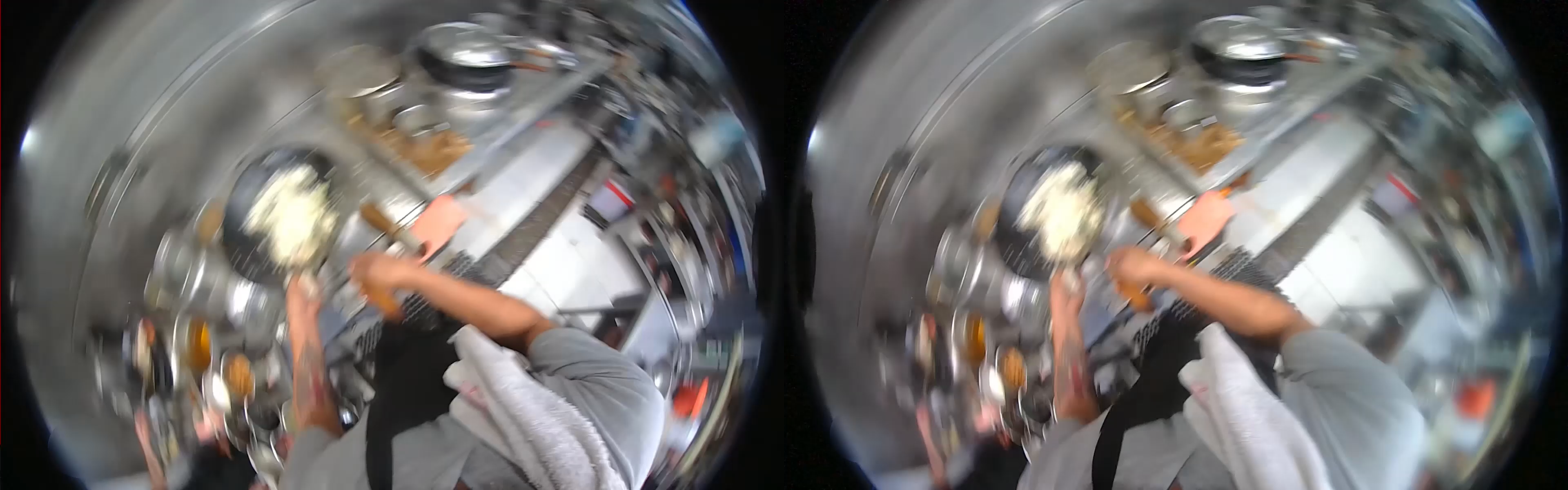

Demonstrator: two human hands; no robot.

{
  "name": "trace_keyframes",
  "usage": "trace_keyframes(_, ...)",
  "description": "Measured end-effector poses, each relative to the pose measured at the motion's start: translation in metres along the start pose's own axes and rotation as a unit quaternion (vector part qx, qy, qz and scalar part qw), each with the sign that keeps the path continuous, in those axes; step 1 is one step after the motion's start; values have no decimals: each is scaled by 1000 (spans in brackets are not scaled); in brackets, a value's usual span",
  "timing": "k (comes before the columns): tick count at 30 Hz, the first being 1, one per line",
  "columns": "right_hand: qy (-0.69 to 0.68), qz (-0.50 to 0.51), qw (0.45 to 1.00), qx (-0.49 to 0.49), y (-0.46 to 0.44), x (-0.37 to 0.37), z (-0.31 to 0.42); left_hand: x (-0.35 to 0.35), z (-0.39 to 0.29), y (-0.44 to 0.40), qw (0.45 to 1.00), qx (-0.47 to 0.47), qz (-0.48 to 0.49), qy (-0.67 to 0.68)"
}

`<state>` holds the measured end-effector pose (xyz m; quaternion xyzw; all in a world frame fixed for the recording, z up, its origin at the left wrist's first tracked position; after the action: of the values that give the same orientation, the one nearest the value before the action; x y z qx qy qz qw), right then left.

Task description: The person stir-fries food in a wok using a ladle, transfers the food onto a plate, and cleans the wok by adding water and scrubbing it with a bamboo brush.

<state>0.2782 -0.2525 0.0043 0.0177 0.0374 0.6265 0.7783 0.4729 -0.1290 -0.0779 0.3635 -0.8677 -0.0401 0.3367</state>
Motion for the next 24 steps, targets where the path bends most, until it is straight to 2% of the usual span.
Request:
trace_keyframes(1, 304, -158, 939, -21, 34, -17, 60, -5, 11, 22, 993, -66, -71, 74)
trace_keyframes(2, 327, -295, 882, -167, 63, -37, 132, -75, 50, -38, 997, -52, 59, -26)
trace_keyframes(3, 171, -237, 941, -172, 83, -51, 205, 2, 13, 9, 992, 8, -9, -126)
trace_keyframes(4, 65, -221, 934, -272, 114, -57, 280, -20, 26, -18, 990, 30, -10, -135)
trace_keyframes(5, -112, -129, 909, -379, 142, -48, 339, 18, 19, 14, 986, -98, -124, 49)
trace_keyframes(6, -191, -67, 861, -467, 172, -27, 395, 9, 19, 14, 996, -80, -14, 47)
trace_keyframes(7, -240, 6, 829, -506, 191, -8, 431, 2, 17, 10, 992, -59, 93, 62)
trace_keyframes(8, -234, 56, 818, -522, 203, 10, 453, 0, 18, 16, 990, -98, 91, 41)
trace_keyframes(11, -160, 93, 823, -537, 203, 50, 470, 9, 31, 26, 976, -201, 82, -9)
trace_keyframes(15, -123, 106, 819, -551, 195, 81, 477, 19, 37, 34, 952, -281, 117, -32)
trace_keyframes(18, -104, 105, 814, -563, 196, 104, 491, 37, 23, 48, 941, -307, 139, -37)
trace_keyframes(20, -103, 103, 810, -568, 196, 113, 495, 19, 27, 37, 938, -318, 136, -30)
trace_keyframes(24, -115, 82, 806, -574, 197, 119, 497, -9, -5, 21, 946, -302, 116, -6)
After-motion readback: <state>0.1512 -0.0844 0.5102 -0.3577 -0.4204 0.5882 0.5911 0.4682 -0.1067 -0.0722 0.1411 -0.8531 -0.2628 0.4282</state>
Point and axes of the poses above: each hand's wrist, its own y-axis away from the middle knuckle, its own x-axis out of the palm, z = x × y, the point moved 8 cm from there along -y, towards the middle knuckle, and after that the axes turned 4 degrees about y, right-handed, at the moved point
